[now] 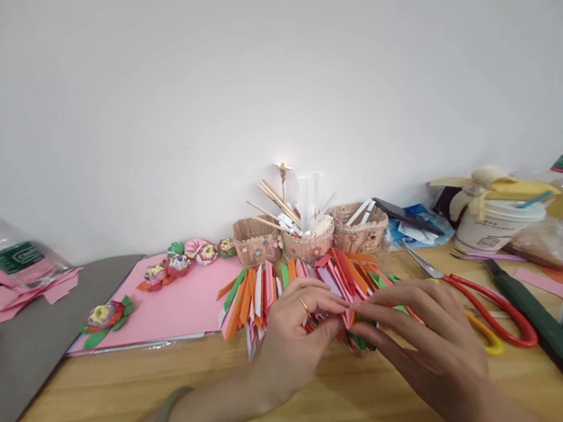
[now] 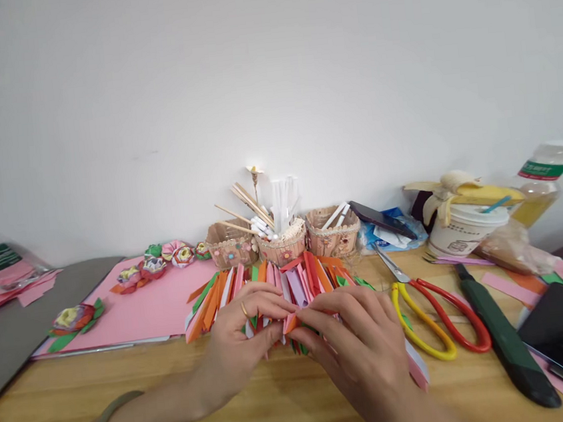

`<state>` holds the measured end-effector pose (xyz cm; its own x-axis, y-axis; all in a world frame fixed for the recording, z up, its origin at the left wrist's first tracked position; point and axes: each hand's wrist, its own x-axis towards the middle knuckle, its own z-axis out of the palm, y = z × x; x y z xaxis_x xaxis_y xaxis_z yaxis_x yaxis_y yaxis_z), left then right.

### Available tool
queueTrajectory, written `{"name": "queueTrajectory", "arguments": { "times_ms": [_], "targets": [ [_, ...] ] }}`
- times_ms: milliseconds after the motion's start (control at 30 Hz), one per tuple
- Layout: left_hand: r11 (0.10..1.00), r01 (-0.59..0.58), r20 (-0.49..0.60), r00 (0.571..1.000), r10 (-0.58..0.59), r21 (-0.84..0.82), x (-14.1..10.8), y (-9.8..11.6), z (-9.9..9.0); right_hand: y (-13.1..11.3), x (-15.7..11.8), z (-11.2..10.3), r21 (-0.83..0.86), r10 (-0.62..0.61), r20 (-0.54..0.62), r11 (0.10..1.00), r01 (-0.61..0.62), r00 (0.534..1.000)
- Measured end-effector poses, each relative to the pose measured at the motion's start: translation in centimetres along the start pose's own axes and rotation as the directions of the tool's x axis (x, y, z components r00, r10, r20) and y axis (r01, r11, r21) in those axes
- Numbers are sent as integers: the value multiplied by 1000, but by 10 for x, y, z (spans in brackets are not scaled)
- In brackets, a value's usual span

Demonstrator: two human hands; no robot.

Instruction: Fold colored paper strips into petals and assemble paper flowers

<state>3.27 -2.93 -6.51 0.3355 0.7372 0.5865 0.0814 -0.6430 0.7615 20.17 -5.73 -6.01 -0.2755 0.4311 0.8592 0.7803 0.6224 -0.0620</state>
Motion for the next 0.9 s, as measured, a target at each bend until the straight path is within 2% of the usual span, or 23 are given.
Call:
{"name": "queueTrajectory", "arguments": {
  "times_ms": [100,167,300,433,533,667,900],
  "targets": [
    [1000,-9,12,1000,9,-20,0,0,0,0,2,0,64,11,9,998,-11,1000],
    [999,-11,12,1000,11,-33,1,-1,0,1,3,0,166,34,47,985,-41,998],
    [999,3,20,1000,-2,-52,0,-2,-1,4,4,0,418,97,244,887,-195,965],
    [986,160,41,986,-158,-39,-1,3,-1,7,0,2,504,197,376,776,-378,906],
    [976,216,43,976,-215,-28,-1,6,-2,9,-2,3,526,235,412,727,-441,880],
    [988,150,40,988,-149,-41,0,6,-1,12,-4,5,560,238,433,684,-466,869],
    [988,142,42,989,-139,-65,0,5,-2,12,-5,7,616,262,438,609,-499,860]
  ]
}}
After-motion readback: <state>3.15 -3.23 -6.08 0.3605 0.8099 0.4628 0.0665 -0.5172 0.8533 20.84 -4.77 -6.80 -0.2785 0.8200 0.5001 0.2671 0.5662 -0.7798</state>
